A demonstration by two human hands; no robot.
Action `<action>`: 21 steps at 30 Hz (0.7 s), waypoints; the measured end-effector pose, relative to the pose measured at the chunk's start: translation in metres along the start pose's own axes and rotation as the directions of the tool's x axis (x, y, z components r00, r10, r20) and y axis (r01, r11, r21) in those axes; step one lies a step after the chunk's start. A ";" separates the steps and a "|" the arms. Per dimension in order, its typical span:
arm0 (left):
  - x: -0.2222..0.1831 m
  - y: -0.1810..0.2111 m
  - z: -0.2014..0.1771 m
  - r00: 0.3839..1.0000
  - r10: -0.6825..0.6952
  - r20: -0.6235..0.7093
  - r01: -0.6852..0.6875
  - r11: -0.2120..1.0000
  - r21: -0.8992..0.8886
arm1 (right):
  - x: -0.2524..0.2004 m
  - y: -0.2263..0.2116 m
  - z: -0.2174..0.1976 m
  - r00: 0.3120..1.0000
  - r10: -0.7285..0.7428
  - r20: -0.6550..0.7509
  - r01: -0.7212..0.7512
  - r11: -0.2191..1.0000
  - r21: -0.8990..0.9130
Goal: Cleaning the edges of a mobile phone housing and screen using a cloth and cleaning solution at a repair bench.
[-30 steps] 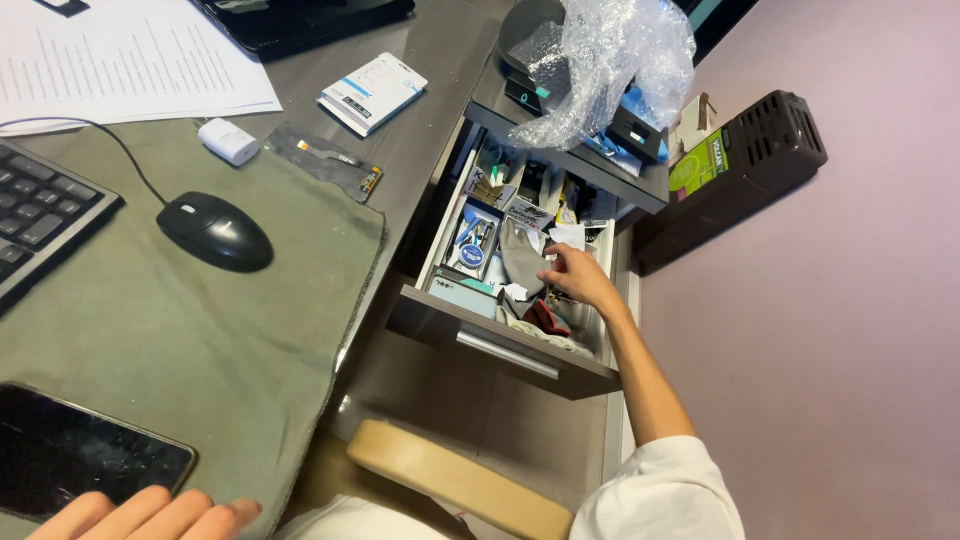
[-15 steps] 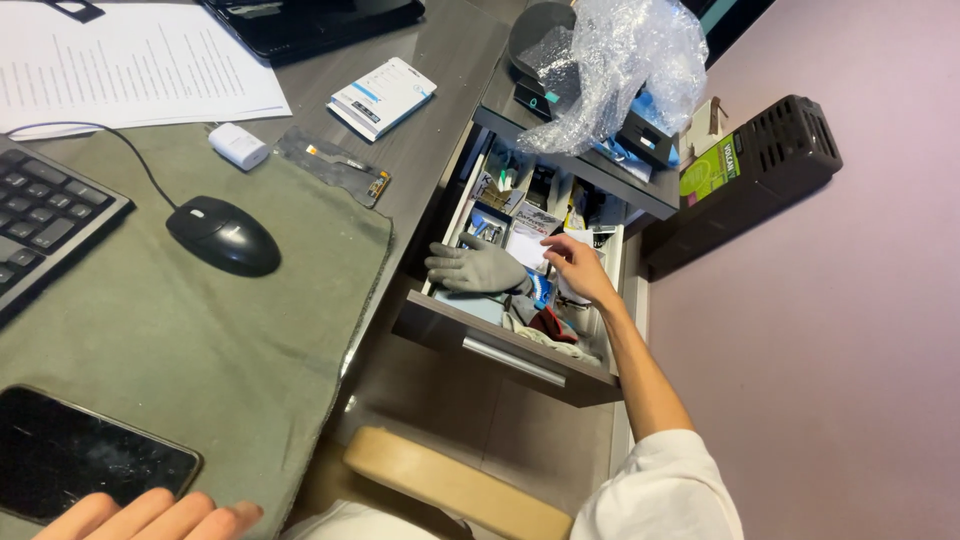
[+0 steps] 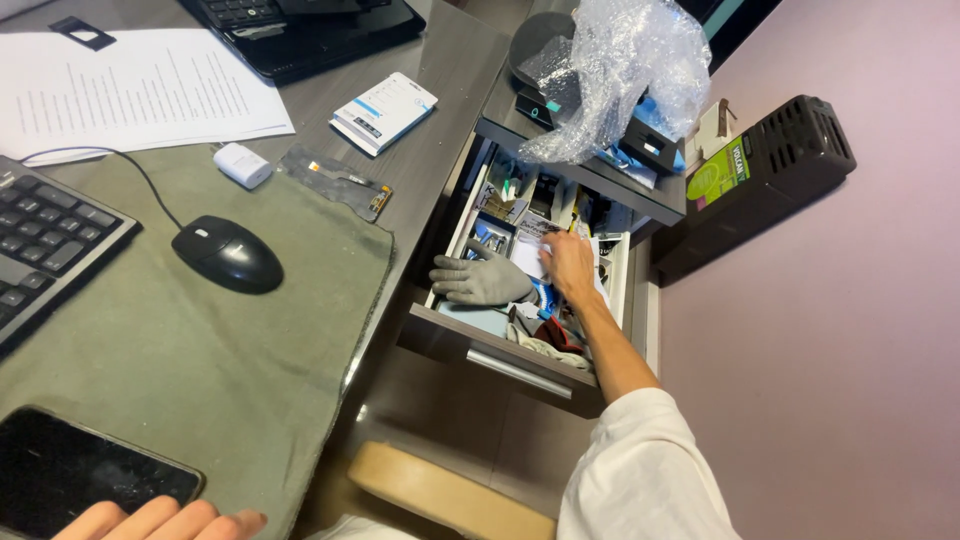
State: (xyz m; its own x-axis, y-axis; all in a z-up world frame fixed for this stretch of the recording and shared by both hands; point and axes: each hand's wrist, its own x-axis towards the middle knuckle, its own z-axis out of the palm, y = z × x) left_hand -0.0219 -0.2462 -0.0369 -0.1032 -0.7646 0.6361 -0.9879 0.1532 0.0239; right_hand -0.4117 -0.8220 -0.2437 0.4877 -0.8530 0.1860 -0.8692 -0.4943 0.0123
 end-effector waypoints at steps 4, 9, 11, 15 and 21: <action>0.013 0.000 0.006 1.000 0.020 -0.010 -0.020 1.000 -0.007 | 0.008 0.005 0.028 0.998 0.063 0.031 -0.059 0.990 -0.125; 0.031 -0.006 0.017 0.994 0.108 0.029 -0.108 0.994 -0.007 | -0.004 -0.030 -0.022 0.993 -0.095 -0.076 0.092 0.995 -0.047; 0.054 -0.005 0.024 0.981 0.183 0.058 -0.183 0.983 -0.005 | 0.001 -0.029 -0.018 0.997 -0.069 -0.044 0.066 0.995 -0.077; 0.105 0.012 0.042 0.956 0.281 0.080 -0.265 0.949 -0.173 | 0.007 -0.017 0.001 0.989 -0.145 -0.037 0.134 0.967 -0.217; 0.160 0.032 0.074 0.894 0.400 0.204 -0.321 0.887 -0.332 | 0.010 -0.010 0.019 0.988 -0.153 -0.007 0.146 0.954 -0.262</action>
State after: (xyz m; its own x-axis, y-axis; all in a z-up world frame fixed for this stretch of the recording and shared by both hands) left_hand -0.0789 -0.4096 0.0081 -0.5106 -0.7497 0.4210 -0.8047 0.5892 0.0733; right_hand -0.3967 -0.8293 -0.2607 0.6144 -0.7661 0.1888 -0.7793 -0.5519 0.2967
